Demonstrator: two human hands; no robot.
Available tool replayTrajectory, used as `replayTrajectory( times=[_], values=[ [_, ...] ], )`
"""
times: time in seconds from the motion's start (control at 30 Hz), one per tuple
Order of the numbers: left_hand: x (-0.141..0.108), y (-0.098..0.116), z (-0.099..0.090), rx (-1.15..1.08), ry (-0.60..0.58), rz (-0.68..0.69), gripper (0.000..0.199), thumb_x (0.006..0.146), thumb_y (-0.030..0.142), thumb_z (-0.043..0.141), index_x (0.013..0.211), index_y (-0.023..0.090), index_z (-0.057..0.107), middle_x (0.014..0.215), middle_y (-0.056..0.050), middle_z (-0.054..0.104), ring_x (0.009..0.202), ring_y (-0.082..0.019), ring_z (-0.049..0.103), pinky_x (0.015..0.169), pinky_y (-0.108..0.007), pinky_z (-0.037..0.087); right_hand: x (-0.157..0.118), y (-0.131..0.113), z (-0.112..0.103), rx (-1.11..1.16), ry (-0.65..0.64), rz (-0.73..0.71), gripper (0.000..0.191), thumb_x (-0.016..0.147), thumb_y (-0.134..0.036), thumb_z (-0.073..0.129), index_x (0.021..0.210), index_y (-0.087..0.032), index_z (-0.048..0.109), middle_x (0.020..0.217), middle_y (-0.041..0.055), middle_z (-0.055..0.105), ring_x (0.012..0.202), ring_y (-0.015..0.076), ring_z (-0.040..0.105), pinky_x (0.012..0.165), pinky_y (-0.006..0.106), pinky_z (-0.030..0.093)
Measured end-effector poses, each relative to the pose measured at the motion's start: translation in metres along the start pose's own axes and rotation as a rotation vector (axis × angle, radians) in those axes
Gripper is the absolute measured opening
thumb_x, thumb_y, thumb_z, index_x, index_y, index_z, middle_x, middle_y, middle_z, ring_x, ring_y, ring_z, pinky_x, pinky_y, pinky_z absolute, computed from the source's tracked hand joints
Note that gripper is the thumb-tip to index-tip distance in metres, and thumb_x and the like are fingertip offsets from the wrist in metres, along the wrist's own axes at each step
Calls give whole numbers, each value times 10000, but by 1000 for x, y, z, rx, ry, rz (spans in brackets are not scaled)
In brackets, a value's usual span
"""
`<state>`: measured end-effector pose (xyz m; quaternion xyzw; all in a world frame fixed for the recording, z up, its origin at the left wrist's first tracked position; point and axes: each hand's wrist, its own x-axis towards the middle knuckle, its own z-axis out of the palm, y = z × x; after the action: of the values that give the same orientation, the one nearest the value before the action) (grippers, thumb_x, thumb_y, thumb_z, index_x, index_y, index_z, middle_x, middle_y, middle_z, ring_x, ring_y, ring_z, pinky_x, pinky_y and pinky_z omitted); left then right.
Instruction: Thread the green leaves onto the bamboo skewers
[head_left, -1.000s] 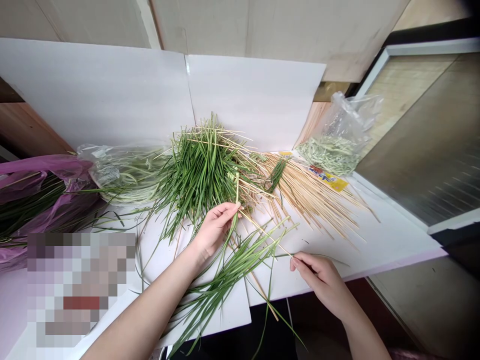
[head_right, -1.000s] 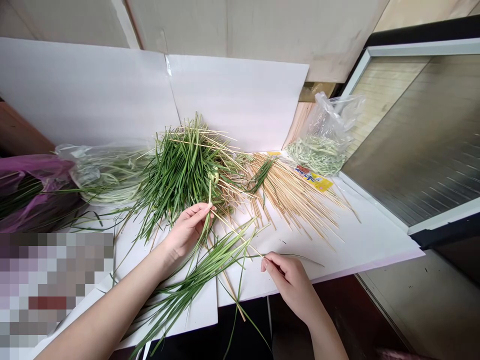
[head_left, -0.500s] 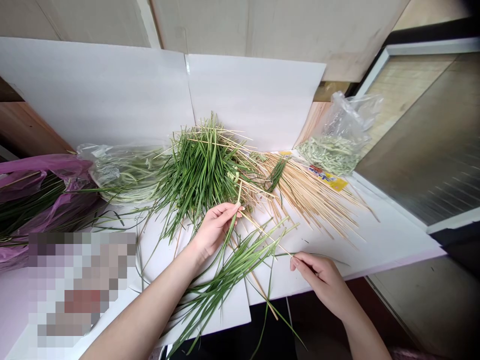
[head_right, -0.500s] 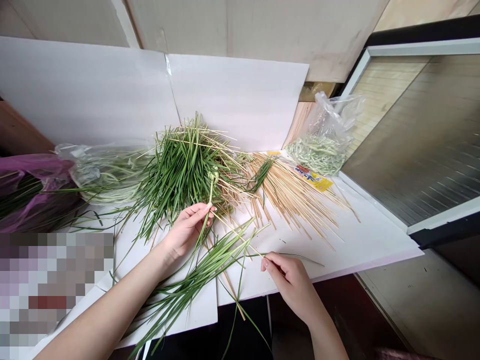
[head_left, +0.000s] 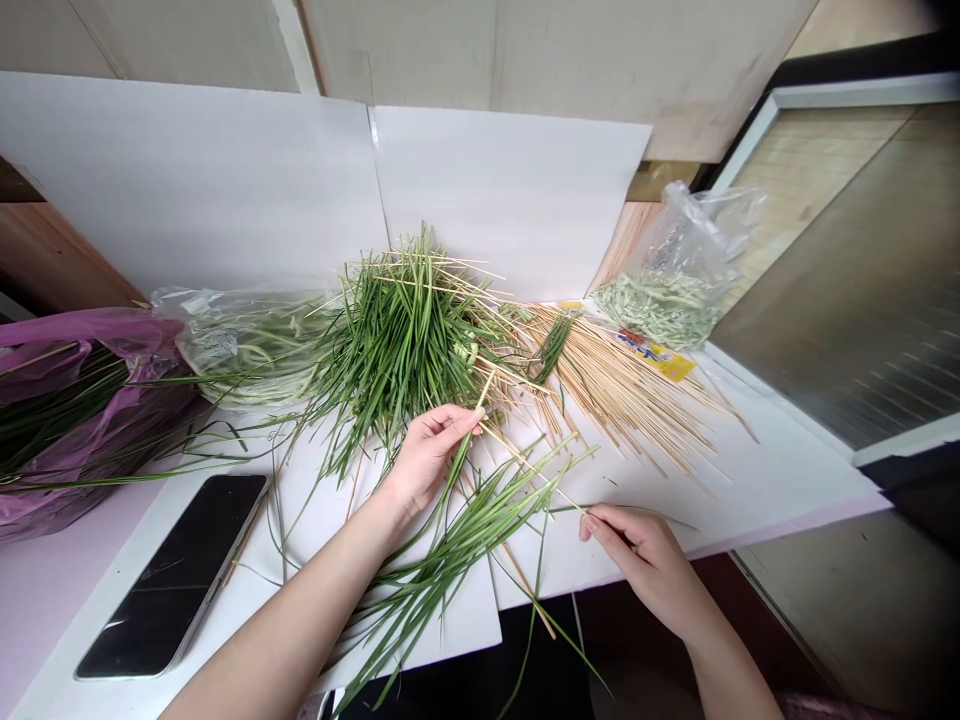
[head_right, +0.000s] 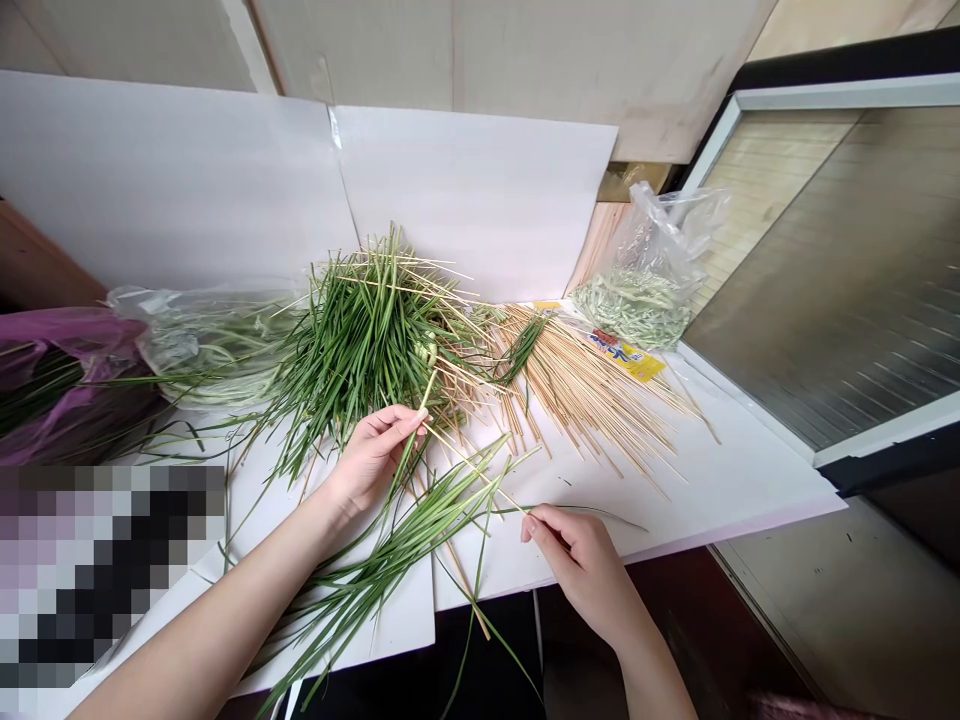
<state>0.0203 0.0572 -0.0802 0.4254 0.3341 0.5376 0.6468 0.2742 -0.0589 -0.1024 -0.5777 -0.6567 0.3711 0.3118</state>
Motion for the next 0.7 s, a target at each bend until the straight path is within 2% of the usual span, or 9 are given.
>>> replayTrajectory(
  times=[0.23,0.43,0.7],
  values=[
    [1,-1,-1,16,9,40,126,731,250,816,715,158,731,695,9,663,695,-81,565,736,-207,427,0,4,-1,-11,-13,-13,355,998,-429,414,782,-199,580,717,-1,531,606,160,419,558,266,302],
    [0,-1,0,10,19,23,122,722,240,822,713,160,730,692,10,664,681,-78,561,722,-201,427,0,5,0,-7,-5,-12,352,1000,-426,417,788,-199,582,704,-7,515,597,155,406,557,271,297],
    [-2,-3,5,53,8,5,146,699,261,834,692,159,730,677,6,674,660,-85,569,722,-219,439,0,1,4,10,9,-22,344,995,-417,427,778,-197,578,734,10,557,658,178,474,581,268,328]
  ],
)
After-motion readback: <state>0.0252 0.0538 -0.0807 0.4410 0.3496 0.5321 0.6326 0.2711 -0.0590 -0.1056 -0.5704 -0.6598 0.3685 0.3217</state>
